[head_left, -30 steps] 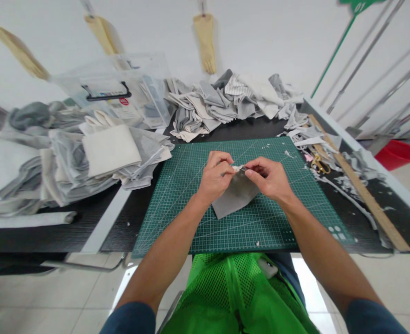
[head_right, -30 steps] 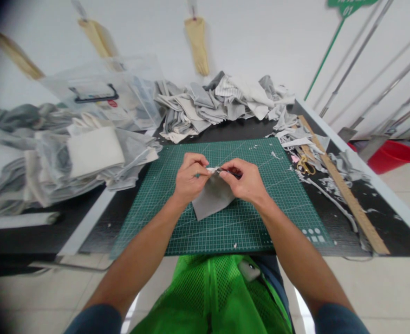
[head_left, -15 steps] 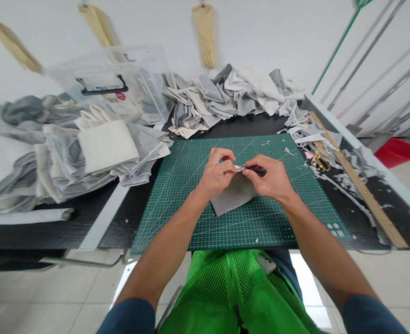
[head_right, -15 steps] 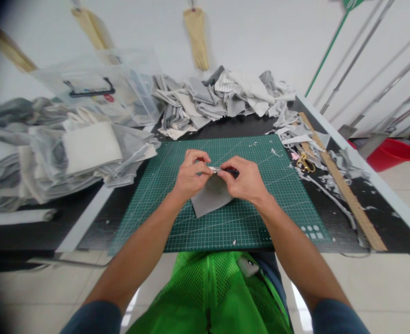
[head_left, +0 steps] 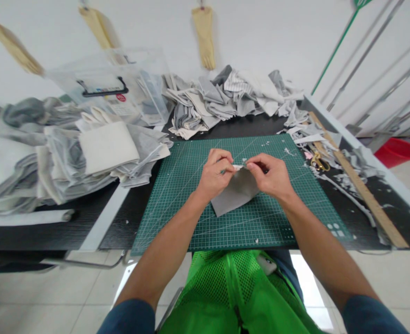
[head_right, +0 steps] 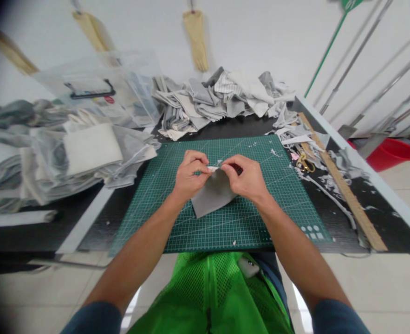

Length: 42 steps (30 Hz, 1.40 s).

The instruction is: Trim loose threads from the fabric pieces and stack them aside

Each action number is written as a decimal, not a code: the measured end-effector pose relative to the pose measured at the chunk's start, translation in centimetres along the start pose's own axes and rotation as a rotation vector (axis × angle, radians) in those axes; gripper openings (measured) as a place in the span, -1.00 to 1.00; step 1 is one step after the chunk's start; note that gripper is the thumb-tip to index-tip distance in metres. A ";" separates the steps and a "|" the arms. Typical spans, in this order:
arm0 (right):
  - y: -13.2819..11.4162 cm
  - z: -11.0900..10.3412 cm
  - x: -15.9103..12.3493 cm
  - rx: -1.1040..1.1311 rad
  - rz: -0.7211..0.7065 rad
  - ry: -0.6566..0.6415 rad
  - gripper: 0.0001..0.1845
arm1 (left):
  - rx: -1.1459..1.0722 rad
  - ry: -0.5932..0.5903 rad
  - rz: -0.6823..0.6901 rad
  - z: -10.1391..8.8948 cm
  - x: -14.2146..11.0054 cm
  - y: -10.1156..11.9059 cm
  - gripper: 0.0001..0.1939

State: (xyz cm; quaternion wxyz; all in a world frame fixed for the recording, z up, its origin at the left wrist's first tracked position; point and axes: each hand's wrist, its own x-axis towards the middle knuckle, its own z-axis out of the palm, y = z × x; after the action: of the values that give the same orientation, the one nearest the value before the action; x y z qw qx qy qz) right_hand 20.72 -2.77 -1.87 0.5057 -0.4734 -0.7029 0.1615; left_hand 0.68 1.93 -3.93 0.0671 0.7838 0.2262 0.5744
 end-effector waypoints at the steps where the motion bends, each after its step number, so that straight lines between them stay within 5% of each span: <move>1: 0.1 -0.1 0.0 0.015 0.019 0.005 -0.87 | -0.007 0.001 0.001 0.0 0.0 0.0 -0.80; 13: 0.5 -0.6 0.2 -0.005 -0.026 -0.125 -0.91 | -0.016 -0.035 -0.019 0.0 -0.1 -0.1 -0.78; 42: 0.2 -0.7 0.2 -0.059 -0.098 -0.119 -0.94 | -0.210 -0.073 -0.192 0.2 -0.1 0.3 -0.82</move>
State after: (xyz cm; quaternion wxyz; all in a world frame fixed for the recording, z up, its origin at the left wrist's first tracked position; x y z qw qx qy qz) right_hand 21.39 -2.63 -1.63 0.4560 -0.4426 -0.7586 0.1436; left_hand 0.91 1.66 -3.94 0.2118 0.7676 0.2363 0.5569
